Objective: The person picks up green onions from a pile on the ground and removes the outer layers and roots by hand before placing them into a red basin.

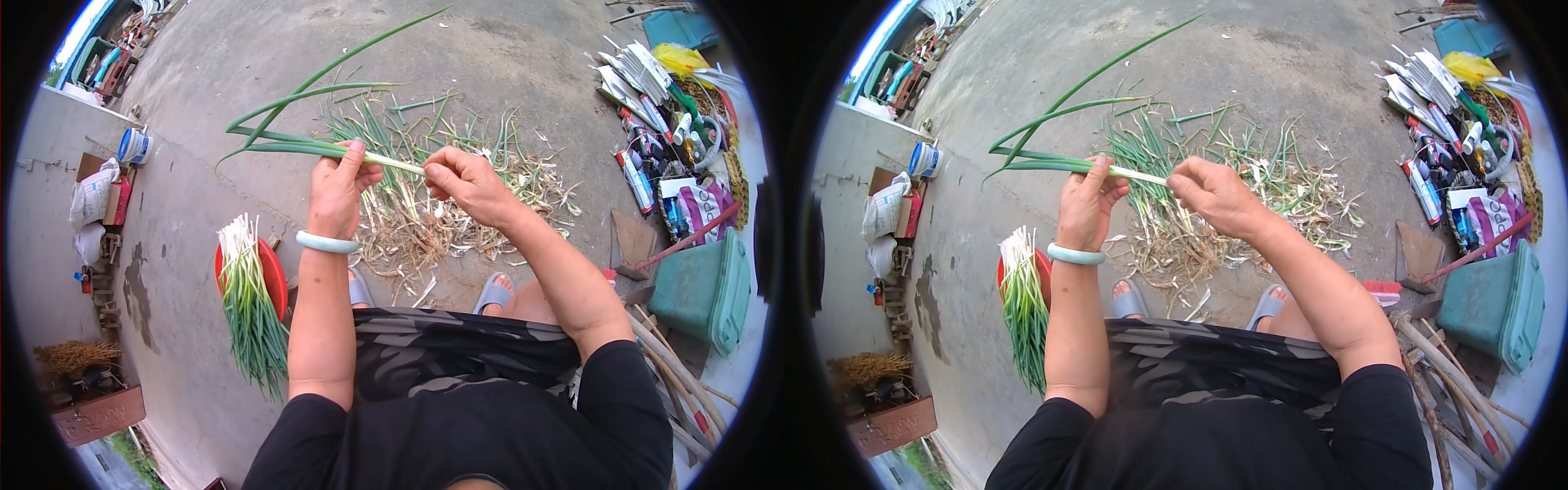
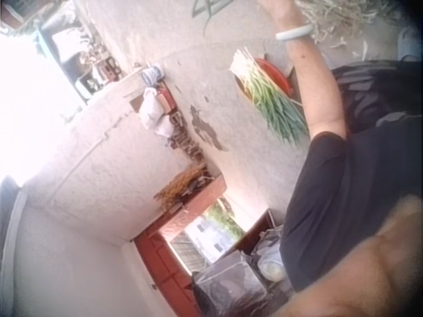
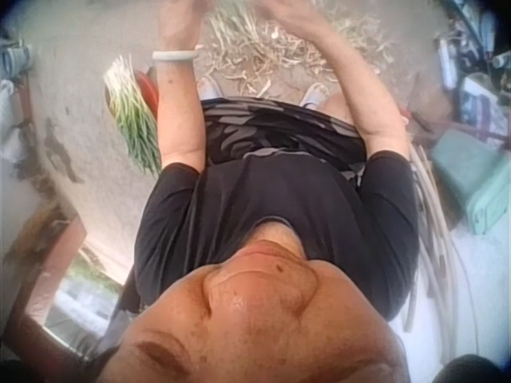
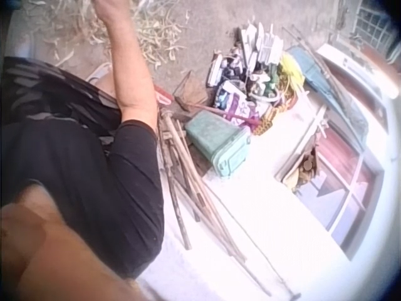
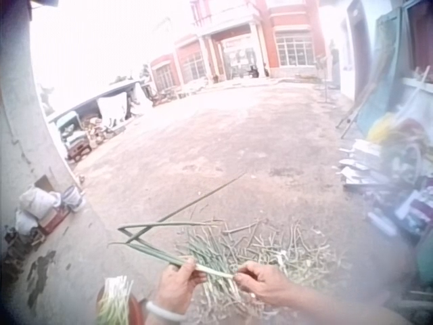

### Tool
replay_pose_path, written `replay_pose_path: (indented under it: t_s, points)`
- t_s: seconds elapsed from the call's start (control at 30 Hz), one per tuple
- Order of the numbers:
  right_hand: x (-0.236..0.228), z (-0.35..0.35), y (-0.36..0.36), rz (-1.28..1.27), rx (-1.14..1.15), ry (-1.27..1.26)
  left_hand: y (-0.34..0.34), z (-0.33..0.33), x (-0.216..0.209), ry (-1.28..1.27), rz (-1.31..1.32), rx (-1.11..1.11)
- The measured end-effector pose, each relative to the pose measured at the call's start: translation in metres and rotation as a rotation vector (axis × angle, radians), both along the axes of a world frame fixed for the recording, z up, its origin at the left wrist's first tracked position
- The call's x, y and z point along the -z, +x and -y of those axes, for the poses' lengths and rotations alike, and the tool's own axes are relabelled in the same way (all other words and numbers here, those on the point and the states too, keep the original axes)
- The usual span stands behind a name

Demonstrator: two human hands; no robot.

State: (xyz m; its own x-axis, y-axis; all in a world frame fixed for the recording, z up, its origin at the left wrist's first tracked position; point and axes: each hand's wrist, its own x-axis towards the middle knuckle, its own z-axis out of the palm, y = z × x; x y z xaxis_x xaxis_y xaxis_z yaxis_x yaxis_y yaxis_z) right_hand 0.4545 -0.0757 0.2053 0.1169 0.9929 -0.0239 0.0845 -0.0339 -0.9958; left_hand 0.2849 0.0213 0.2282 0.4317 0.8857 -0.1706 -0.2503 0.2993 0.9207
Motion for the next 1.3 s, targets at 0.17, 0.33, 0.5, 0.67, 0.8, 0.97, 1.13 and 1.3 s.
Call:
replay_pose_path:
  t_s: [0.17,0.33,0.5,0.67,0.8,0.97,1.13,1.3]
  points:
    - [-0.003,-0.005,-0.013,0.07,0.039,0.061,-0.002,0.001,0.004,0.015,-0.009,0.06]
    - [-0.002,-0.008,-0.007,-0.108,0.009,0.014,-0.004,0.001,0.002,0.03,0.006,0.095]
    - [-0.001,-0.01,-0.011,0.024,0.024,-0.011,-0.01,0.0,0.004,0.039,0.001,0.123]
    - [-0.007,-0.011,-0.019,0.069,0.032,-0.028,-0.014,0.001,-0.001,0.026,-0.001,0.121]
    - [-0.01,-0.01,-0.021,0.079,0.029,-0.035,-0.018,0.001,-0.002,0.002,0.017,0.118]
    - [-0.009,-0.012,-0.021,0.07,0.045,-0.066,-0.017,0.001,0.0,0.031,-0.061,0.077]
    - [-0.011,-0.015,-0.018,0.091,0.018,-0.152,-0.013,0.0,0.003,0.054,-0.079,0.038]
    - [-0.005,-0.017,-0.017,-0.031,-0.021,-0.089,-0.005,0.001,0.005,0.076,-0.087,-0.021]
